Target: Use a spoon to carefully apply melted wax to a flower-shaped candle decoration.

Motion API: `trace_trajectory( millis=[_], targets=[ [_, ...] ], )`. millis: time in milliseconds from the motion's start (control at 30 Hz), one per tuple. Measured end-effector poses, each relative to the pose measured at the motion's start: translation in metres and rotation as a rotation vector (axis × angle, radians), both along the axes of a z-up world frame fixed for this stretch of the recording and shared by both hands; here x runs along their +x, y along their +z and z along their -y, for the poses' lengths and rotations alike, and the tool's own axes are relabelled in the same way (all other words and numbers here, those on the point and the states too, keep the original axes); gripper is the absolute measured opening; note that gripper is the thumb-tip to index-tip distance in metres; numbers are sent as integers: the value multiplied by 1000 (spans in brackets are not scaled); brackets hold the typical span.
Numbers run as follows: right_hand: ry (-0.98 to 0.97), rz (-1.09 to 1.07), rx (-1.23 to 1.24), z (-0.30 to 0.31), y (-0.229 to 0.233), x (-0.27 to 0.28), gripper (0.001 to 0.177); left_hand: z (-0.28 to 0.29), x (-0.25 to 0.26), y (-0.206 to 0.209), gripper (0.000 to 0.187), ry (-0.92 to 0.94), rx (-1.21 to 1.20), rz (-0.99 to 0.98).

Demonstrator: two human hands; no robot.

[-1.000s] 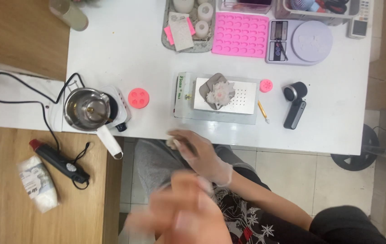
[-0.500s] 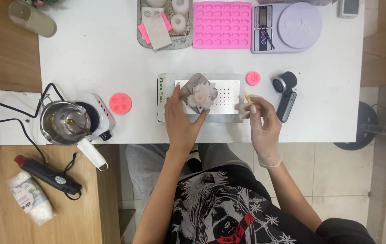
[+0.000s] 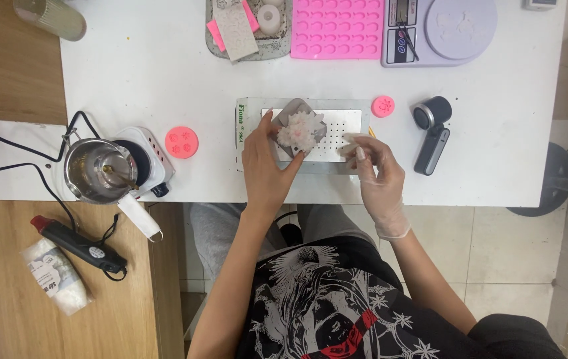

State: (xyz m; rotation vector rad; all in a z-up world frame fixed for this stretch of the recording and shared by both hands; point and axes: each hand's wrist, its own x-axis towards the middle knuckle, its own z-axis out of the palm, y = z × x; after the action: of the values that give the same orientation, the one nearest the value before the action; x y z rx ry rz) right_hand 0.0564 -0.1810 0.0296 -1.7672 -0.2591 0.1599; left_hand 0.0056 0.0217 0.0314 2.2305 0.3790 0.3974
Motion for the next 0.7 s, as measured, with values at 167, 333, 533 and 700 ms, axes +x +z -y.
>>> trace_trajectory(
  millis=[167, 333, 533, 700],
  targets=[
    [-3, 4, 10, 4, 3, 3, 22, -7, 1, 6, 91, -49, 36, 5],
    [-14, -12, -11, 7, 4, 2, 22, -12, 0, 3, 81, -52, 89, 16],
    [-17, -38, 4, 12, 8, 3, 23, -13, 2, 4, 78, -32, 87, 25],
    [-87, -65, -67, 23, 5, 11, 22, -14, 5, -2, 79, -31, 82, 37]
  ],
)
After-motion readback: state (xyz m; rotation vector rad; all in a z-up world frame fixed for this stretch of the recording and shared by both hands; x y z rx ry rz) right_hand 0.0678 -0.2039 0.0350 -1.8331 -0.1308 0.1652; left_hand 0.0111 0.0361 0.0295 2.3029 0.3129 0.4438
